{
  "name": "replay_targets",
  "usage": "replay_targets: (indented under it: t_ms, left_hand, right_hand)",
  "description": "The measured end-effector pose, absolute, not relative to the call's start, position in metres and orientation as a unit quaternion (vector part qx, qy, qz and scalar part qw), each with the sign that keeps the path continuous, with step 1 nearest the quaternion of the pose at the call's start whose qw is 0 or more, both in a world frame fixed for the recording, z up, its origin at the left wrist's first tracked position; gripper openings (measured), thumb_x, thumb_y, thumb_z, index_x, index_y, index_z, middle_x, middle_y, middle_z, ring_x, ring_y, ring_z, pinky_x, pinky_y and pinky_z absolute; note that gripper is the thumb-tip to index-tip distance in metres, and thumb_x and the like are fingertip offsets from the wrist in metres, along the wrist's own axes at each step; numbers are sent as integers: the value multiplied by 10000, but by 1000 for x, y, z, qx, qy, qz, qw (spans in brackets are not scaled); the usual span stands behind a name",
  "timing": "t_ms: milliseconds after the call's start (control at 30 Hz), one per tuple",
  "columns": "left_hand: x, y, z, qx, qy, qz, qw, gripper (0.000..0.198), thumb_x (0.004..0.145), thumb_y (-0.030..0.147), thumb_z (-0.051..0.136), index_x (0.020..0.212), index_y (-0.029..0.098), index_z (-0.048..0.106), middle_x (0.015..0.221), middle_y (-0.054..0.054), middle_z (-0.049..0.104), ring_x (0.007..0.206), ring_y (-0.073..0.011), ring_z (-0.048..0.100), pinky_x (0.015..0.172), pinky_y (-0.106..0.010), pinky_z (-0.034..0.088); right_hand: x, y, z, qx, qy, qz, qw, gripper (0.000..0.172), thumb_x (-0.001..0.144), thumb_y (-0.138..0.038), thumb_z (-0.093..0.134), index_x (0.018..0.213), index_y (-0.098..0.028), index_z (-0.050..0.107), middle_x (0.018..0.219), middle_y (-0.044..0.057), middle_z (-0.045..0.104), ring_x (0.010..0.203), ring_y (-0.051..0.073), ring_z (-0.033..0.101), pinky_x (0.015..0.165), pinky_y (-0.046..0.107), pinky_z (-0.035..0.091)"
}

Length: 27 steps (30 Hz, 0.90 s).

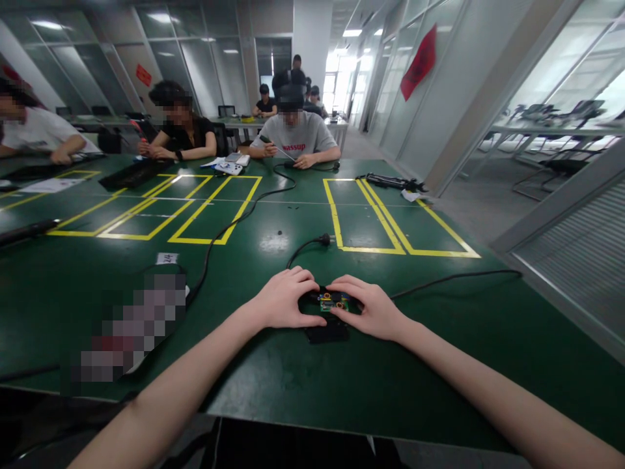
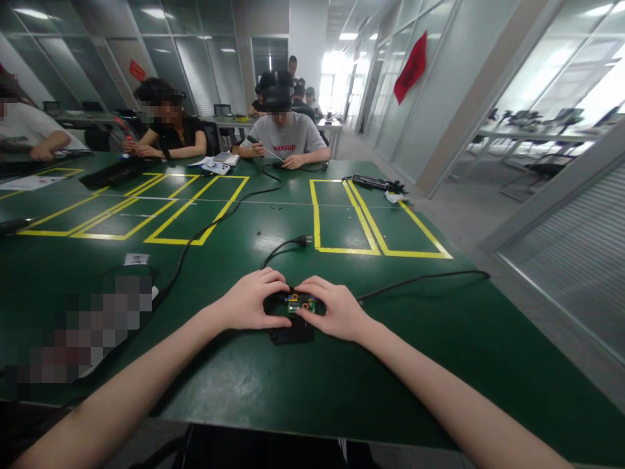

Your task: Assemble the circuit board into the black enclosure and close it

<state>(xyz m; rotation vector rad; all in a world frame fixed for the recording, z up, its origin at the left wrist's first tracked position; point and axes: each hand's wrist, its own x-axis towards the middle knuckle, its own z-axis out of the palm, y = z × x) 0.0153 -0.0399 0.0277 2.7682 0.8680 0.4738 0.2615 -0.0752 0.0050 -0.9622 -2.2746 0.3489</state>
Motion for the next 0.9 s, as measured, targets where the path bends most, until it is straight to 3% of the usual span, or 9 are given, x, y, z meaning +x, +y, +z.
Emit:
replay_targets:
  t_ms: [167, 467, 900]
  left_hand:
    - [12, -38, 26, 931, 308, 163, 106, 598, 777, 640, 779, 1179, 200, 721, 1189, -93, 682, 1087, -270, 636, 978, -406, 512]
    - [10, -37, 22, 931, 318, 156, 88, 685, 771, 687, 760, 1268, 218, 699, 1381, -139, 622, 1254, -323, 581, 1067, -488, 477]
    - [10, -38, 26, 933, 323, 128, 93, 807, 734, 751, 749, 1349, 236, 656, 1407, -138, 601, 1291, -332, 537, 1089, -493, 438]
  right_hand:
    - [261, -72, 1, -388, -839, 113, 365, 193, 922, -331, 689, 1076, -221, 727, 1044, 83, 734, 934, 215, 738, 822, 330, 620]
    - [253, -75, 5, -381, -850, 163, 324, 178, 958, -332, 661, 1084, -218, 714, 1074, 89, 741, 942, 212, 735, 845, 341, 603]
    - [243, -80, 7, -393, -845, 179, 314, 166, 955, -333, 665, 1073, -225, 713, 1112, 77, 728, 981, 210, 729, 876, 335, 593]
